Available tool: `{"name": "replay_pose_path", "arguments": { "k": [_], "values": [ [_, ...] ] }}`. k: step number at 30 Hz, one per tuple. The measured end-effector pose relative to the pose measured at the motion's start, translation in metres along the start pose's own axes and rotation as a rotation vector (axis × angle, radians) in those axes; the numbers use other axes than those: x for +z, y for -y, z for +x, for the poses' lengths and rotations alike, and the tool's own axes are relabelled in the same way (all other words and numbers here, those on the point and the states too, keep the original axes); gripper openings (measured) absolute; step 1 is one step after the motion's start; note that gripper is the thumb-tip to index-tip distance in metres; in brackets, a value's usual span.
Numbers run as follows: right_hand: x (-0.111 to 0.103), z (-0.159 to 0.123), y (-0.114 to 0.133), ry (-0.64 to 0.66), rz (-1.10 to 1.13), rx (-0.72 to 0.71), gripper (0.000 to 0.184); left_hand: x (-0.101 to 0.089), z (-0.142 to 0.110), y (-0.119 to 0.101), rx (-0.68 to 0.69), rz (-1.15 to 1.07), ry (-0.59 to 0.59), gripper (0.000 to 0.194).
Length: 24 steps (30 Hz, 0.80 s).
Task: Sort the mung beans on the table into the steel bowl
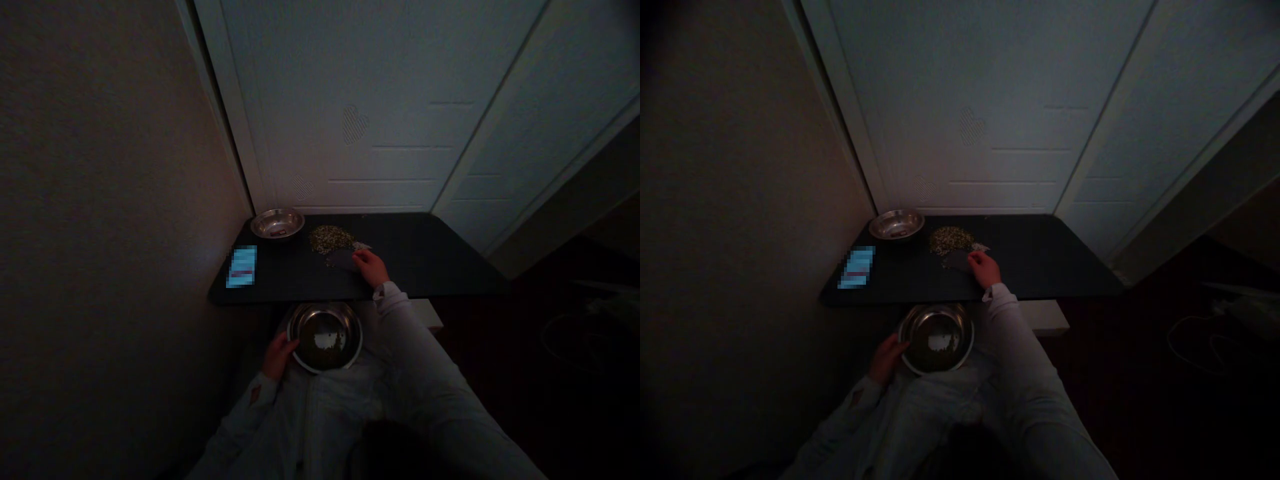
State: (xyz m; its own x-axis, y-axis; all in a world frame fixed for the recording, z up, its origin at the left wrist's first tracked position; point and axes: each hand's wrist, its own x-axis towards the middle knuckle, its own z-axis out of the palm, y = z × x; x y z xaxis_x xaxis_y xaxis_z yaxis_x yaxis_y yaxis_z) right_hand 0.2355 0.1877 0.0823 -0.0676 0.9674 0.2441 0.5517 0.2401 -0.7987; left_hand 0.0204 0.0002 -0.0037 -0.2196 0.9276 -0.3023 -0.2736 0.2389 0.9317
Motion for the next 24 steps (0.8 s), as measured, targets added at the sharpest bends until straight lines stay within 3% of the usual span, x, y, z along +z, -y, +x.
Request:
{"name": "replay_pose_path", "arguments": {
  "k": [16, 24],
  "values": [
    [0.0019, 0.0012, -0.0034, 0.075, 0.079, -0.014, 0.020, 0.0010, 0.0001, -0.0003, -0.009, -0.015, -0.002, 0.026],
    [0.0015, 0.0021, -0.0056, 0.039, 0.080, -0.011, 0.022, 0.0020, -0.0031, -0.0039, -0.001, 0.012, -0.028, 0.026]
  ]
}}
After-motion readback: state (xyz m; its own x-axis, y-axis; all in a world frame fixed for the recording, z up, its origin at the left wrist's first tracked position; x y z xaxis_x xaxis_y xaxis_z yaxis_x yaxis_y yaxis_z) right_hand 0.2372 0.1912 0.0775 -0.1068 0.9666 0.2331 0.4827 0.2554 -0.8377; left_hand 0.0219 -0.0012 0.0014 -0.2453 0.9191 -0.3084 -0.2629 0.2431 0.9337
